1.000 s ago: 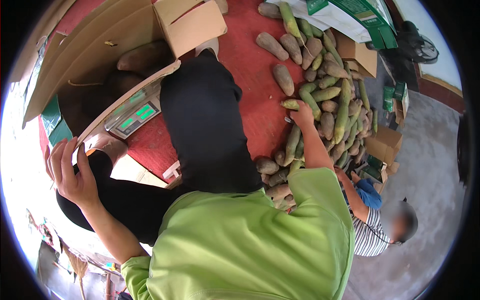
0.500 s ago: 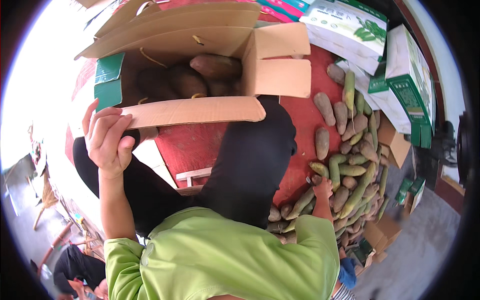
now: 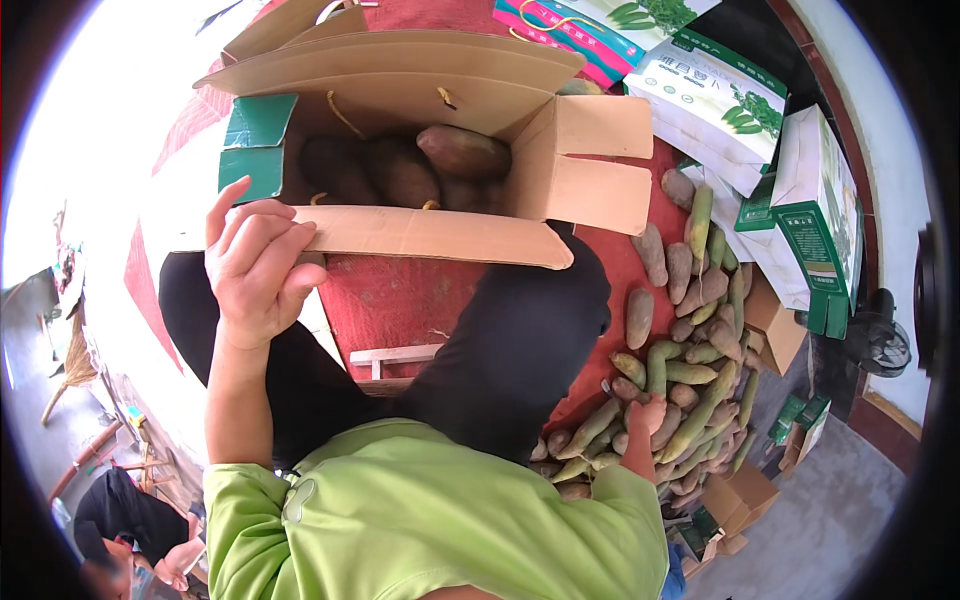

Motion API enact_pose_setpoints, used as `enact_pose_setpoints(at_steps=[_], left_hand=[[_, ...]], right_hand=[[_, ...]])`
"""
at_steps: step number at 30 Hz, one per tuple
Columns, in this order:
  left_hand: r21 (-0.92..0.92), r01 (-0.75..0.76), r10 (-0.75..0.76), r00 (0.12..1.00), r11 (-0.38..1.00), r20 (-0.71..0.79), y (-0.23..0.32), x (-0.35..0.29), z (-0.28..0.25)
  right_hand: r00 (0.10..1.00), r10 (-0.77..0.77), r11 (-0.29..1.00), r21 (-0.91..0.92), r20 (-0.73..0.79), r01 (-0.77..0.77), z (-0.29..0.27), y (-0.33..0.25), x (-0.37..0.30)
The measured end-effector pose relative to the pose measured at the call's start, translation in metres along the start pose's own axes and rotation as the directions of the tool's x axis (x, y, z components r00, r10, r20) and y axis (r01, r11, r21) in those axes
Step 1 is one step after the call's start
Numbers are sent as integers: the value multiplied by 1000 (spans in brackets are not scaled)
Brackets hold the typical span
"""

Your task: Packing cucumbers or similar gourds into cardboard boxes for shipping.

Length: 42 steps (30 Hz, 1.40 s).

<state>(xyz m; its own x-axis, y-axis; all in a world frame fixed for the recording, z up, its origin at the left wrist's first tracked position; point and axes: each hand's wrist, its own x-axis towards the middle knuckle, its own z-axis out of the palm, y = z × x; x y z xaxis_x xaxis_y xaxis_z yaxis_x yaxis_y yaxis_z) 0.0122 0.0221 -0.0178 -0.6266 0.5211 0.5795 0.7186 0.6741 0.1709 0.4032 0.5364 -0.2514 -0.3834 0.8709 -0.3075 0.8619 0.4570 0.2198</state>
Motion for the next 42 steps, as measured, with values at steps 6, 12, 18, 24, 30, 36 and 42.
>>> enact_pose_setpoints(at_steps=[6,12,18,24,30,36,42], left_hand=[[-27,10,-10,1000,1000,6,-3,0,-2],[-24,12,-12,1000,1000,20,-3,-1,-7],[-59,33,-31,999,998,40,-1,-2,-8],[-78,35,-35,999,996,1,-3,-1,-8],[-76,48,-46,999,996,27,-3,-2,-7],[-86,42,-43,999,995,-7,-1,1,-5],[-53,58,-56,997,997,46,-6,1,-6]], right_hand=[[952,-77,935,309,-297,172,-34,-5,5],[915,23,413,837,-404,359,-143,-55,-6],[724,-14,108,719,-690,687,-303,-117,-58],[541,-269,-452,600,-797,660,-378,-191,-87],[448,-632,-392,759,-632,519,-364,-317,-124],[325,-801,-108,656,-503,747,-331,-360,-121],[557,-615,-118,763,-558,635,-307,-295,-81]])
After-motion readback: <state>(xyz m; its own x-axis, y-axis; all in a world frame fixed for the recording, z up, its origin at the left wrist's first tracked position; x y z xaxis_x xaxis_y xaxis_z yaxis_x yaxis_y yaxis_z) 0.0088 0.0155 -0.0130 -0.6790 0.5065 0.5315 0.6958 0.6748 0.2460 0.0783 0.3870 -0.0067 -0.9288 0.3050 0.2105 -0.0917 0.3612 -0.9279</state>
